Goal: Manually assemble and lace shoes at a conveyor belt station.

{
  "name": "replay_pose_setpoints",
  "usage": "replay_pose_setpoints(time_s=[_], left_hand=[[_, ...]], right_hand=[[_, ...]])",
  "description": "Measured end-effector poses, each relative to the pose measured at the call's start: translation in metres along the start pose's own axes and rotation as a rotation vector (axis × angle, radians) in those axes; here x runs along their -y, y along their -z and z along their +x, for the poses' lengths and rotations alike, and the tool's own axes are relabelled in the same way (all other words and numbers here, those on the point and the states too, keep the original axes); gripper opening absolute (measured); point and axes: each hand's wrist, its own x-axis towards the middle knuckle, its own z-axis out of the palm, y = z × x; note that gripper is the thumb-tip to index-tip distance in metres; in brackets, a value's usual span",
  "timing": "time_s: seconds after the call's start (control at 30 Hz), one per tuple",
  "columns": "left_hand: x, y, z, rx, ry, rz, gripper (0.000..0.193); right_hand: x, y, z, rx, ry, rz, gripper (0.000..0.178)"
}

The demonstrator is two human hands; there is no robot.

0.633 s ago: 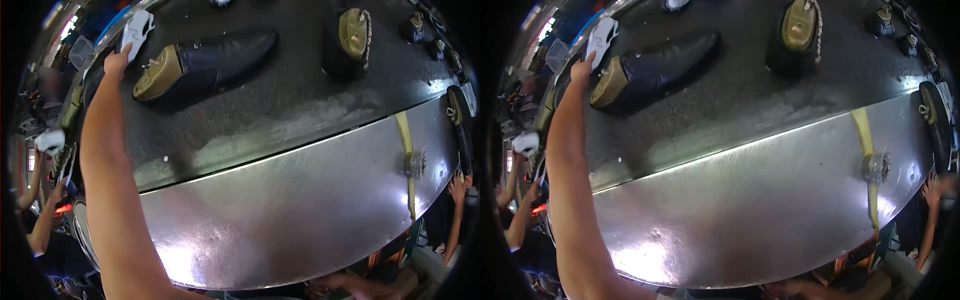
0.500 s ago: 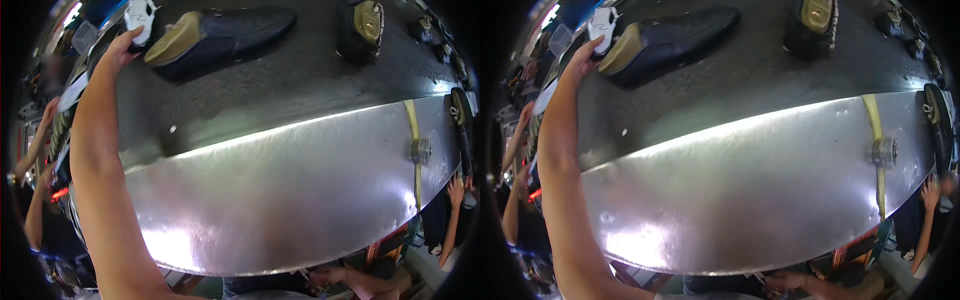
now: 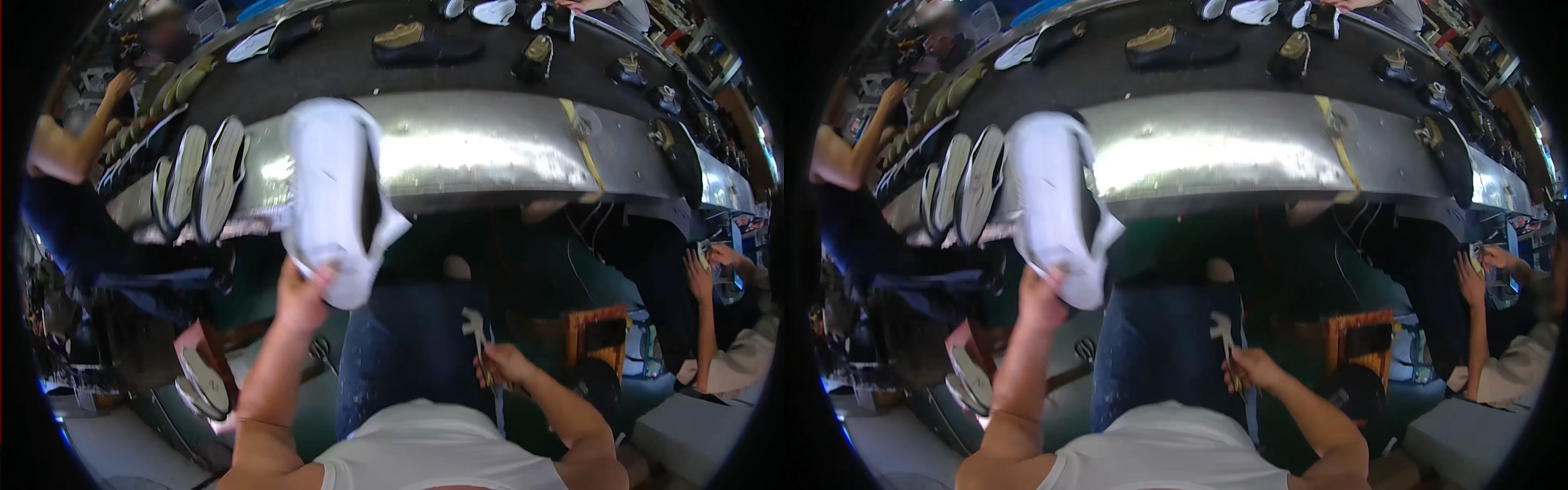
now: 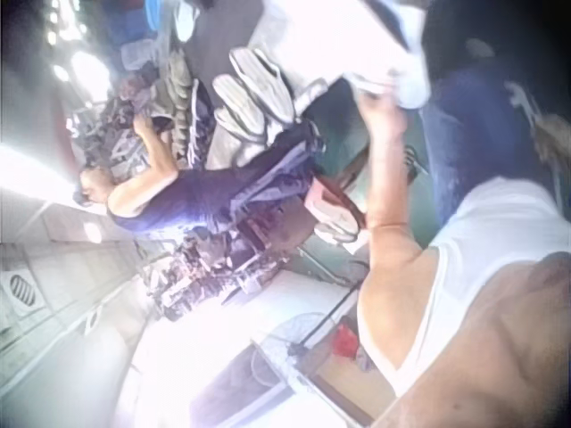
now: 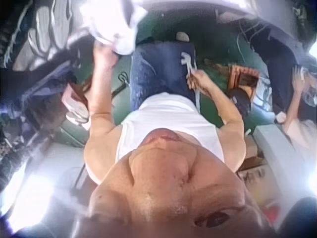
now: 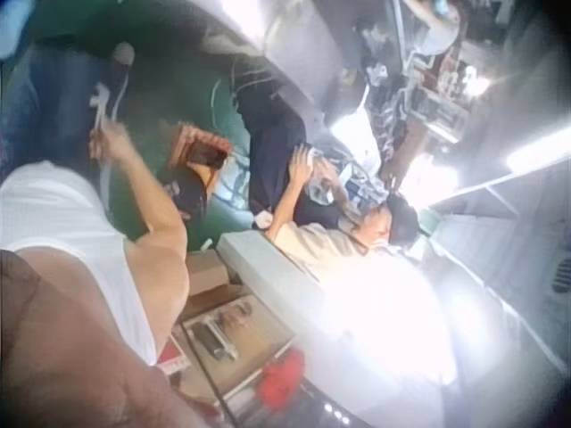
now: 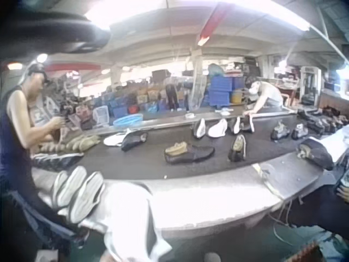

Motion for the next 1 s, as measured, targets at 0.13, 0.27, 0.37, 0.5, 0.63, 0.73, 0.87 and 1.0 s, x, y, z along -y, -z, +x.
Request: replay_pose_setpoints(time_s=[0.13,0.27,0.37,0.5,0.63,0.73,0.87,1.0], left_hand=[[0.099,-0.048,-0.119,0.055,-0.138,0.287,0.106],[0.093,-0.064,-0.138,0.67,0.322,1.298,0.099],[0.076,-0.084,-0.099,0.565,0.107,1.489,0.094],[0.142,-0.105,-0.016,0.441,0.076,0.899,0.076],[0.139,-0.1,-0.008,0.347,0.383,0.188,0.069],[0.106,-0.095,-0.028,0.408,0.241,0.091,0.071],[0.086,-0.074,-0.053,0.493,0.191,0.211,0.062],[0.08,-0.057,-0.065,0.501,0.116,0.29,0.059]], right_hand=[[0.017,-0.033,-0.035,-0.307,0.143,-0.044,0.032],[0.006,-0.021,-0.037,-0.315,0.319,-0.083,0.026],[0.005,-0.038,-0.047,-0.334,0.305,-0.082,0.023],[-0.006,-0.051,-0.044,-0.291,0.499,-0.197,0.026],[0.001,-0.071,-0.068,-0.354,0.454,-0.544,0.024],[0.02,-0.099,-0.089,-0.27,0.424,-0.545,0.024],[0.027,-0.115,-0.082,-0.145,0.291,-0.37,0.026],[0.033,-0.132,-0.082,-0.125,0.315,-0.431,0.026]])
